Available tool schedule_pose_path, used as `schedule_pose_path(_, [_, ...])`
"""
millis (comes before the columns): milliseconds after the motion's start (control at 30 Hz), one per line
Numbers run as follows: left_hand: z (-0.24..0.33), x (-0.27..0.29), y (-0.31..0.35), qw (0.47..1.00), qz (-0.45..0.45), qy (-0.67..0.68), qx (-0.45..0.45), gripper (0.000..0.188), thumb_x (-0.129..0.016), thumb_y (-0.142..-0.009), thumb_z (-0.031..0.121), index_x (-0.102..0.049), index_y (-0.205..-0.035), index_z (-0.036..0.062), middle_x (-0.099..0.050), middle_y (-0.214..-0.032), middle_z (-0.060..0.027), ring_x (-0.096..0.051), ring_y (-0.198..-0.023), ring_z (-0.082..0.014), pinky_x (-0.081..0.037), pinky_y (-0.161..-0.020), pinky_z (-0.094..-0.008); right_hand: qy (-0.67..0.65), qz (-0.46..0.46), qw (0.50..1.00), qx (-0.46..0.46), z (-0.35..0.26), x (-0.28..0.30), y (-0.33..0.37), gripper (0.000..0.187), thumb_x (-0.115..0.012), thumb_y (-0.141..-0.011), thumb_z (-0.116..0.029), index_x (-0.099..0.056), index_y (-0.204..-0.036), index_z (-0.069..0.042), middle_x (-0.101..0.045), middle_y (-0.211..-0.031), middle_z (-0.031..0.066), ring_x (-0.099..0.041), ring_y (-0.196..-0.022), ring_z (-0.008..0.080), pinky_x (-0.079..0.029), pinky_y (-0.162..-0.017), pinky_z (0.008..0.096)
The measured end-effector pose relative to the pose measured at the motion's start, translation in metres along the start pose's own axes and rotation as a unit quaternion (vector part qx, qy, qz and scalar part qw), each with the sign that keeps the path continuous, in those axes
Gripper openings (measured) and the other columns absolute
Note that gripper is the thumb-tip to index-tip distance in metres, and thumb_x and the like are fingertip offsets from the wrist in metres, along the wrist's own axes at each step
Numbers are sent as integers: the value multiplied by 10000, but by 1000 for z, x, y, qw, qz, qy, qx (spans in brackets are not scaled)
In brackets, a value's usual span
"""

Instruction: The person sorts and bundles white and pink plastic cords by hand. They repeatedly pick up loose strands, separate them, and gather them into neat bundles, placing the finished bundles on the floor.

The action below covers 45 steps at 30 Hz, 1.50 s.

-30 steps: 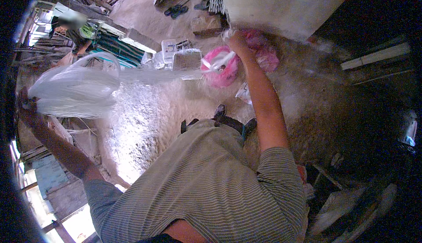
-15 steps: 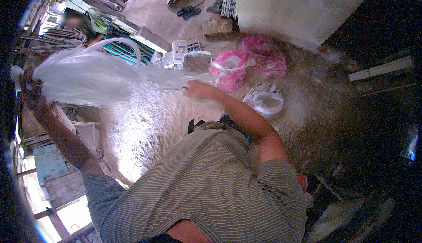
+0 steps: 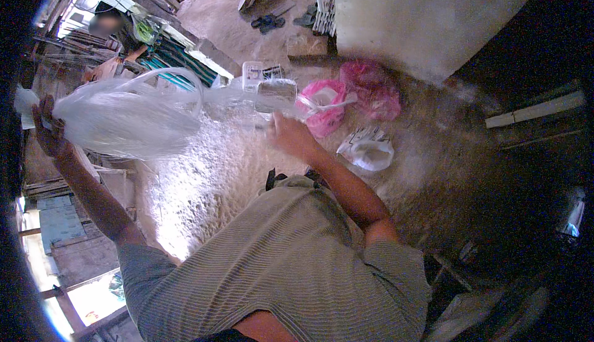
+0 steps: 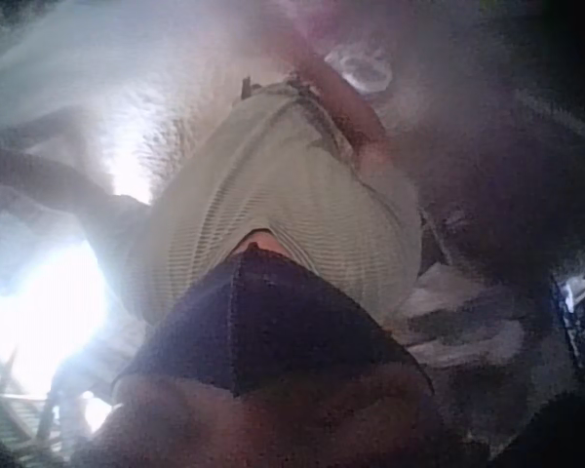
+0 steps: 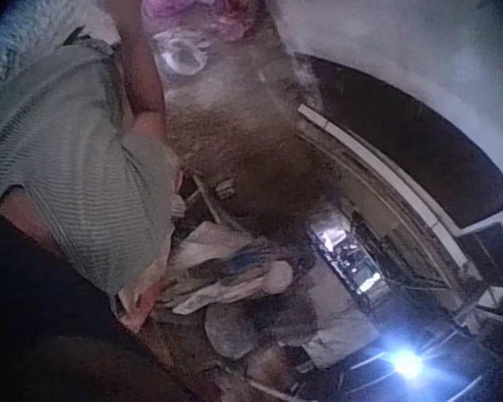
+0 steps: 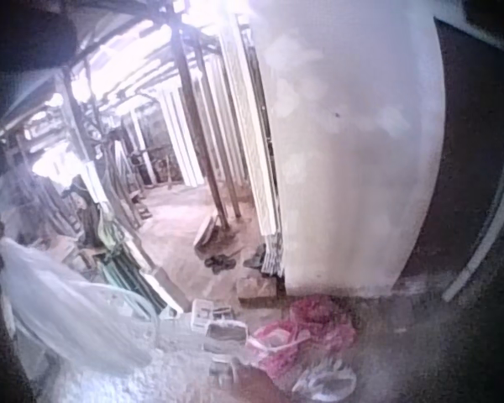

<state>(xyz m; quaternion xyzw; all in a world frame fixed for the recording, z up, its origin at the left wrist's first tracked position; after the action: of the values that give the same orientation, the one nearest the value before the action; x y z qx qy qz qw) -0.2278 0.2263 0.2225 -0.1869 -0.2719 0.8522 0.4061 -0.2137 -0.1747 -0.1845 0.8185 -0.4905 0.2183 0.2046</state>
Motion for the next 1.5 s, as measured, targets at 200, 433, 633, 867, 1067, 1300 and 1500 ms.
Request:
schedule_pose_path(200, [-37, 26, -36, 886, -379, 242, 112, 545, -322, -1060, 331, -319, -1440, -60, -523, -1354, -254, -593, -1094, -184, -543, -793, -315, -28, -187, 979, 81, -5, -41, 25, 445, -635, -842, -234, -478, -1151, 44, -650, -893, 248, -659, -857, 395, -513, -765, 470])
schedule_pose_path(433, [-50, 21, -38, 879, -291, 308, 218, 545, -267, -1067, 352, -328, -1426, -53, -590, -1249, -236, -623, -584, -119, -374, -326, -234, -38, 48, 992, 111, -31, -47, -38, 395, -614, -861, -240, -479, -1076, 63, -644, -863, 263, -653, -839, 413, -511, -737, 488])
schedule_pose_path(633, [-7, -29, 19, 973, -49, 159, 159, 306, -345, -1061, 324, -417, -1108, 31, -483, -864, -59, -332, -417, -82, -322, -339, -214, -46, 13, 999, 19, -8, 16, -24, 306, -619, -872, -280, -529, -956, -1, -649, -828, 222, -659, -821, 389, -506, -725, 484])
schedule_pose_path(867, [-14, -46, 13, 981, -38, 131, 138, 231, -402, -1054, 296, -436, -980, 80, -408, -756, -3, -212, -375, -62, -270, -343, -206, 77, 80, 994, 26, -51, 30, 29, 243, -586, -849, -247, -582, -953, -27, -662, -828, 219, -661, -809, 401, -510, -724, 513])
schedule_pose_path(1067, [-22, -59, 5, 965, -98, 181, 162, 236, -430, -1045, 291, -469, -953, 77, -415, -724, 3, -208, -366, -52, -251, -331, -198, -16, -101, 991, 84, -92, 26, 61, 240, -601, -846, -243, -559, -948, -30, -659, -814, 197, -657, -779, 394, -512, -709, 506])
schedule_pose_path(1300, [-13, -96, 29, 952, -69, 225, 195, 286, -403, -1046, 328, -510, -1044, 63, -506, -768, -9, -246, -371, -61, -253, -326, -208, -78, 19, 993, 85, -89, 8, 29, 395, -620, -850, -240, -442, -1096, 14, -648, -844, 229, -656, -820, 412, -519, -737, 518])
schedule_pose_path(1500, [-55, -84, 10, 886, -205, 332, 251, 431, -368, -1047, 335, -478, -1278, -12, -548, -773, -20, -396, -441, -67, -354, -336, -190, -26, 206, 975, 81, -63, 31, -22, 601, -648, -845, -289, -346, -1253, 34, -638, -921, 276, -657, -869, 445, -525, -749, 556])
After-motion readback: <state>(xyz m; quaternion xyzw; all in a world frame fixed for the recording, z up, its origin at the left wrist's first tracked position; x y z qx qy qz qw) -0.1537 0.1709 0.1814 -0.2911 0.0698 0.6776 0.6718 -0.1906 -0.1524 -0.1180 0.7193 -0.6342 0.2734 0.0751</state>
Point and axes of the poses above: each hand's wrist, its own y-axis away from the middle knuckle, its own x-axis out of the back of the hand, z = x × y, the point moved 3 cm from there along -y, towards the middle knuckle
